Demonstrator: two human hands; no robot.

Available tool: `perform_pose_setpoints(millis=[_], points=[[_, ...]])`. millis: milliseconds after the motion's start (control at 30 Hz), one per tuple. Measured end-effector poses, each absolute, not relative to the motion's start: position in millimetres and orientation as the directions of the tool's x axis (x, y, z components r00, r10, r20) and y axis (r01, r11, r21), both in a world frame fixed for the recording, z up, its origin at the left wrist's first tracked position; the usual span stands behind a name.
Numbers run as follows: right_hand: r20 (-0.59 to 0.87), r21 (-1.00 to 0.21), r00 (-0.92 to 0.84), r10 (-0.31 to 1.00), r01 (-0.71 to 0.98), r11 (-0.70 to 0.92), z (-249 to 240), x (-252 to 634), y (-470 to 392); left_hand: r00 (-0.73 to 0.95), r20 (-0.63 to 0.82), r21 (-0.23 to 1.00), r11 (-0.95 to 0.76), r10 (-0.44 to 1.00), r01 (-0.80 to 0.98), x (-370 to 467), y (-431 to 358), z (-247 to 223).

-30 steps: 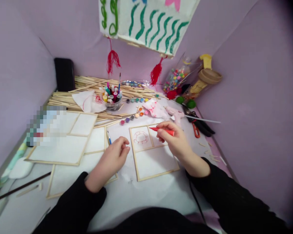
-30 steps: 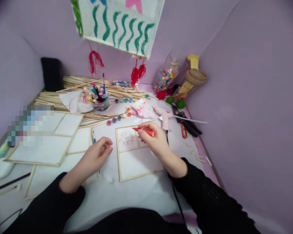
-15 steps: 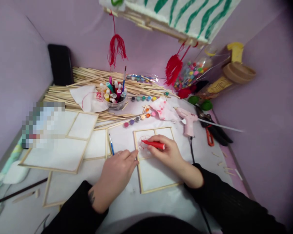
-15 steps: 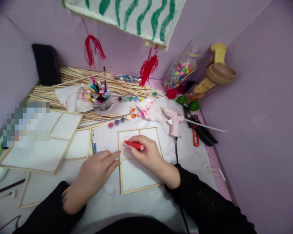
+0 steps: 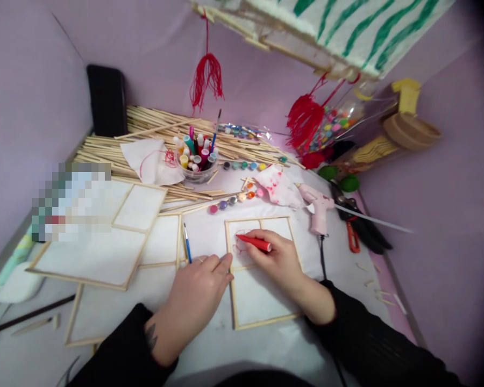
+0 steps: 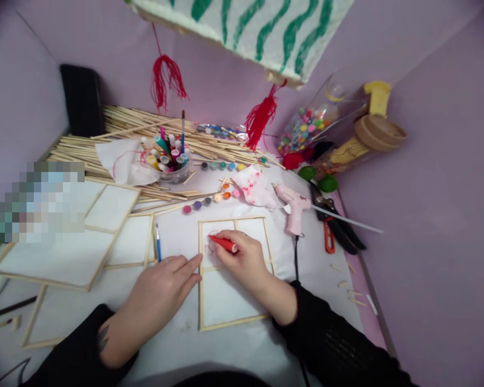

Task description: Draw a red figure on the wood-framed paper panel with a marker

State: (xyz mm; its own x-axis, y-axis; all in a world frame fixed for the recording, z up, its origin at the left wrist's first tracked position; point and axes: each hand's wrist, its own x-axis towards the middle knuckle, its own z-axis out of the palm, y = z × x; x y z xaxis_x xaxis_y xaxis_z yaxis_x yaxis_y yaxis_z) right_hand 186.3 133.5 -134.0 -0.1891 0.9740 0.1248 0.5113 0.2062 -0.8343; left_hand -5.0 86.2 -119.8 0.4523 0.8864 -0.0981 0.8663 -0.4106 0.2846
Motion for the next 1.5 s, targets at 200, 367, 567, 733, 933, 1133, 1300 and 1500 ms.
perform_pose_setpoints(millis=[200, 367, 567, 733, 933, 1133, 1300, 1500], points=[[0.128, -0.840, -0.133, 0.983, 0.512, 0.179, -134.5, 184.2, 133.0, 0.460, -0.099, 0.282, -0.418, 0.883, 0.864, -3.3, 85.1, -120.7], [0.098, -0.858, -0.141, 0.985, 0.489, 0.155, -134.6, 183.4, 134.4, 0.457, -0.110, 0.275, -0.415, 0.883, 0.867, -2.0, 85.8, -119.1], [0.123, -0.843, -0.105, 0.987, 0.513, 0.160, -138.4, 185.3, 136.2, 0.466, -0.119, 0.280, -0.421, 0.876, 0.863, -2.6, 85.3, -120.0], [0.127, -0.834, -0.128, 0.984, 0.523, 0.175, -138.9, 183.8, 135.9, 0.464, -0.113, 0.275, -0.422, 0.878, 0.864, -2.4, 85.5, -121.0], [0.107, -0.836, -0.124, 0.987, 0.526, 0.157, -139.8, 182.5, 136.6, 0.462, -0.156, 0.292, -0.406, 0.873, 0.866, -0.5, 86.6, -117.6], [0.098, -0.840, -0.125, 0.987, 0.521, 0.149, -138.8, 182.5, 136.4, 0.458, -0.182, 0.293, -0.397, 0.870, 0.870, -0.9, 87.4, -116.8], [0.093, -0.844, -0.148, 0.985, 0.512, 0.157, -137.8, 181.8, 136.8, 0.462, -0.194, 0.295, -0.398, 0.865, 0.869, -0.3, 88.2, -115.7], [0.092, -0.846, -0.160, 0.983, 0.508, 0.162, -138.2, 181.9, 136.3, 0.454, -0.225, 0.289, -0.387, 0.862, 0.876, 0.7, 89.2, -114.2]])
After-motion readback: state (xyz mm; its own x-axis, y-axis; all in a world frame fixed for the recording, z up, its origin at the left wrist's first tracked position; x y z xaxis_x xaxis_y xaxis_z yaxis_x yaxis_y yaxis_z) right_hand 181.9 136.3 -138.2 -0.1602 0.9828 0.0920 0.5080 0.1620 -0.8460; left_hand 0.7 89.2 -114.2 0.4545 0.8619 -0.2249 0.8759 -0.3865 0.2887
